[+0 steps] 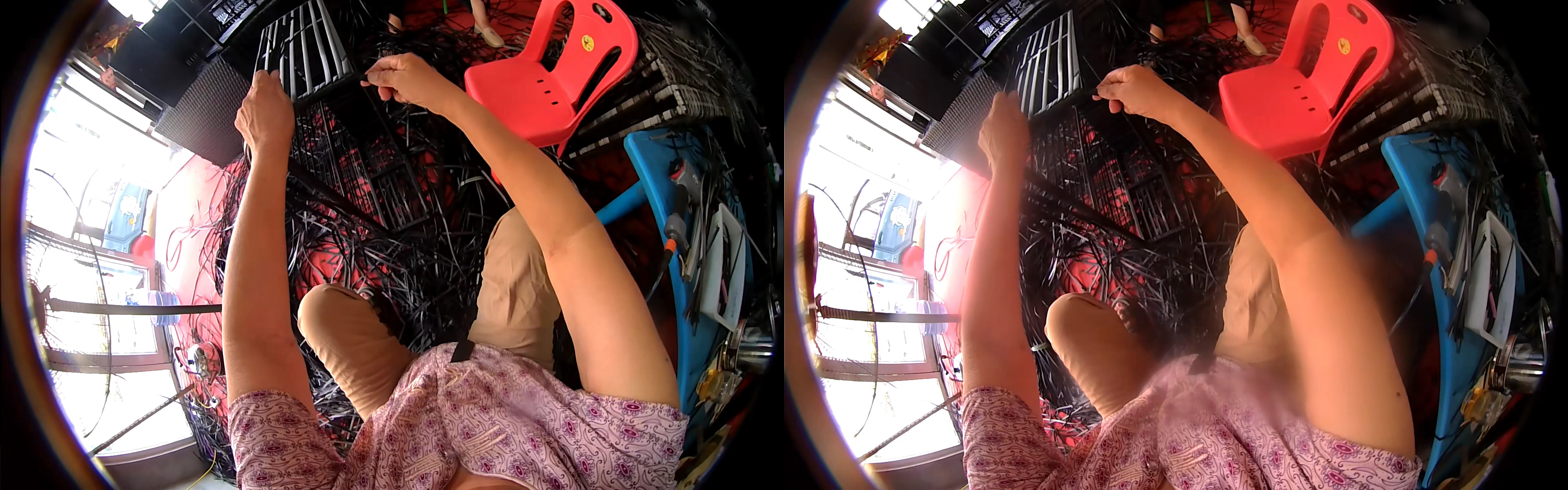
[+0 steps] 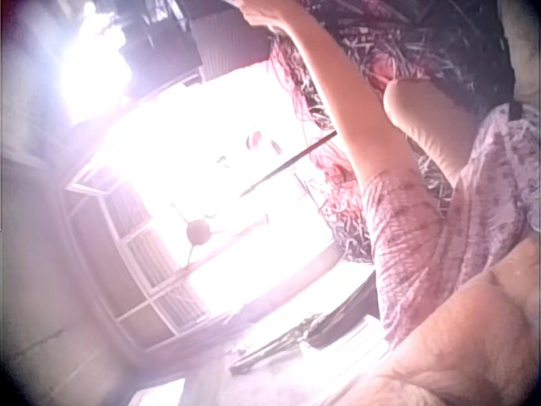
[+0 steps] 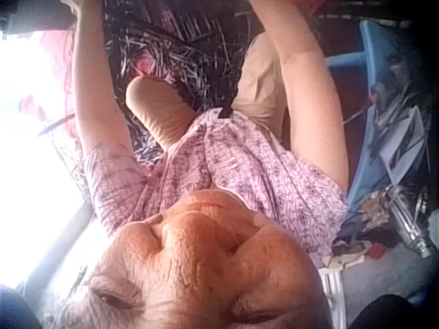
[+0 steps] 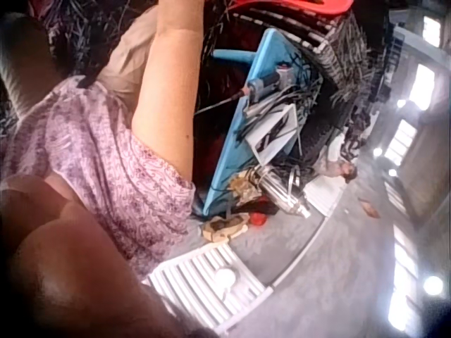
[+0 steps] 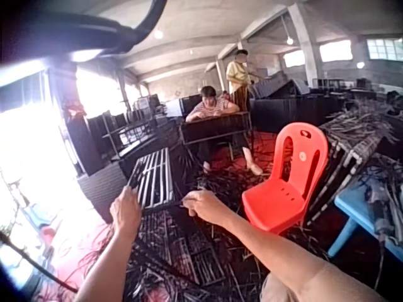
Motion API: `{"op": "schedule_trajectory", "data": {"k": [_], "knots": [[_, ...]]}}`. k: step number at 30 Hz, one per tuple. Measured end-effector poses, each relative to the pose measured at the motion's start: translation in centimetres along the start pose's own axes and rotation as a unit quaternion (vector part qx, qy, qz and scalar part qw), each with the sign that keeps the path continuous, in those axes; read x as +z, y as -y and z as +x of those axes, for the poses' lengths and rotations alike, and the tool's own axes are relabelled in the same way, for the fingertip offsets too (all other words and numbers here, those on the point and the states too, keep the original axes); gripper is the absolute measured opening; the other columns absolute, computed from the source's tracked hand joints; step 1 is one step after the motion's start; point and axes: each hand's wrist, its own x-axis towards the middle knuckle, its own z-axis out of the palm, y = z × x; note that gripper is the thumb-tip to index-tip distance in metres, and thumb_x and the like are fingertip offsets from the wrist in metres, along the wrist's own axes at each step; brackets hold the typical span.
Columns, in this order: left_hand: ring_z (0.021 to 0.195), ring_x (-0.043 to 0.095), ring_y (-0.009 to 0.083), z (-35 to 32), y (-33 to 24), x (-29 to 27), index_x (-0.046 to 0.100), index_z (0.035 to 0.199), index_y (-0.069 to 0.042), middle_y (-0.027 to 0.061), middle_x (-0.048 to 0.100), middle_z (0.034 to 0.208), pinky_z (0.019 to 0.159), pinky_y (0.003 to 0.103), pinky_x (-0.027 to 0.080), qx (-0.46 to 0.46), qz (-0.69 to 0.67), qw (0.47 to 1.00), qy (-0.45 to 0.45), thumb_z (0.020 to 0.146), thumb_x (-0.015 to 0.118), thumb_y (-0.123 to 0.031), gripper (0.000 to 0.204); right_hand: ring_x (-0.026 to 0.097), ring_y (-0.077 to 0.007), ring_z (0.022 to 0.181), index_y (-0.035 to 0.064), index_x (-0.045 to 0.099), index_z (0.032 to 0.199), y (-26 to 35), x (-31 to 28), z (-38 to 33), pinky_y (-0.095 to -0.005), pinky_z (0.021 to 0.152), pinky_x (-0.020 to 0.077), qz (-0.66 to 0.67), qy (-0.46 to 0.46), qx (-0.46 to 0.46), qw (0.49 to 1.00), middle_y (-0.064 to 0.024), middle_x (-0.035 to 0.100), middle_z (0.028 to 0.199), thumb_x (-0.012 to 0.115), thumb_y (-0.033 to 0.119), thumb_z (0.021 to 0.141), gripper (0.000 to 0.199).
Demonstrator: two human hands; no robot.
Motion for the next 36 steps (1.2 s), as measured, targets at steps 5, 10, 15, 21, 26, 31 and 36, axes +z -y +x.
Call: {"op": "schedule_trajectory", "data": {"k": [5, 10, 15, 21, 26, 31, 36], "knots": [[0.087, 0.067, 0.042, 1.1, 0.6, 1.4, 0.056, 0.103, -0.009, 0.0201, 0.069, 0.095, 0.076, 0.053, 0.051, 0.038, 0.032, 0.999, -0.007, 0.098, 0.045, -0.033, 0.026, 0.043, -0.0042, 0.049, 0.0, 0.067, 0.107, -1.4, -2.4, -0.8, -0.0188, 0.042, 0.0304, 0.132, 0.09, 0.09, 0.983, -0.0018, 0.059, 0.07, 0.062, 0.024, 0.094, 0.028], [0.099, 0.066, 0.0339, 0.2, 2.3, 3.3, 0.057, 0.117, -0.016, 0.004, 0.053, 0.135, 0.079, 0.044, 0.055, 0.137, 0.116, 0.984, -0.014, 0.089, 0.057, -0.019, 0.028, 0.062, -0.0101, 0.074, 0.0044, 0.067, 0.114, -5.0, -5.9, -8.4, -0.0238, 0.065, 0.0489, 0.071, -0.023, 0.138, 0.988, -0.0038, 0.067, 0.088, 0.064, 0.03, 0.092, 0.034], [0.091, 0.062, 0.0466, 0.5, 2.1, 2.3, 0.057, 0.11, -0.012, 0.0229, 0.068, 0.093, 0.074, 0.055, 0.046, 0.035, 0.032, 0.999, -0.009, 0.101, 0.036, -0.043, 0.039, 0.067, -0.0206, 0.094, 0.002, 0.065, 0.115, -8.5, -14.9, -21.2, -0.0309, 0.082, 0.0507, -0.237, -0.421, 0.07, 0.873, -0.0123, 0.07, 0.103, 0.067, 0.034, 0.086, 0.043], [0.093, 0.062, 0.0467, 0.4, 1.2, 2.2, 0.056, 0.11, -0.011, 0.0217, 0.068, 0.099, 0.075, 0.056, 0.046, 0.019, -0.009, 1.0, 0.001, 0.101, 0.036, -0.045, 0.04, 0.058, -0.0376, 0.106, -0.0001, 0.062, 0.112, -10.0, -26.4, -36.0, -0.0461, 0.093, 0.0465, -0.6, -0.515, 0.177, 0.586, -0.0207, 0.061, 0.112, 0.067, 0.027, 0.083, 0.04], [0.092, 0.061, 0.0481, 1.2, 2.1, 2.8, 0.056, 0.105, -0.008, 0.0263, 0.066, 0.094, 0.076, 0.057, 0.045, 0.06, 0.014, 0.998, -0.028, 0.101, 0.039, -0.041, 0.037, 0.055, -0.0362, 0.111, 0.0009, 0.059, 0.116, -9.5, -27.5, -37.3, -0.0476, 0.094, 0.0453, -0.636, -0.407, 0.324, 0.57, -0.018, 0.058, 0.118, 0.065, 0.027, 0.085, 0.041], [0.096, 0.062, 0.0443, 2.1, 2.0, 2.8, 0.059, 0.114, -0.008, 0.0225, 0.067, 0.1, 0.08, 0.053, 0.046, 0.112, -0.014, 0.992, 0.056, 0.1, 0.043, -0.039, 0.038, 0.044, -0.0389, 0.126, -0.0009, 0.044, 0.134, -9.4, -27.7, -37.3, -0.045, 0.106, 0.0366, -0.726, -0.243, 0.225, 0.602, -0.0205, 0.046, 0.136, 0.071, 0.02, 0.082, 0.062], [0.101, 0.062, 0.0313, 7.0, 1.9, 3.0, 0.058, 0.122, 0.002, 0.0211, 0.064, 0.109, 0.091, 0.041, 0.046, 0.19, -0.075, 0.959, 0.198, 0.099, 0.049, -0.038, 0.048, 0.038, -0.0401, 0.133, -0.002, 0.036, 0.14, -10.0, -29.8, -35.4, -0.0445, 0.111, 0.0317, -0.743, -0.204, 0.205, 0.603, -0.0236, 0.038, 0.143, 0.075, 0.017, 0.077, 0.077]]}}
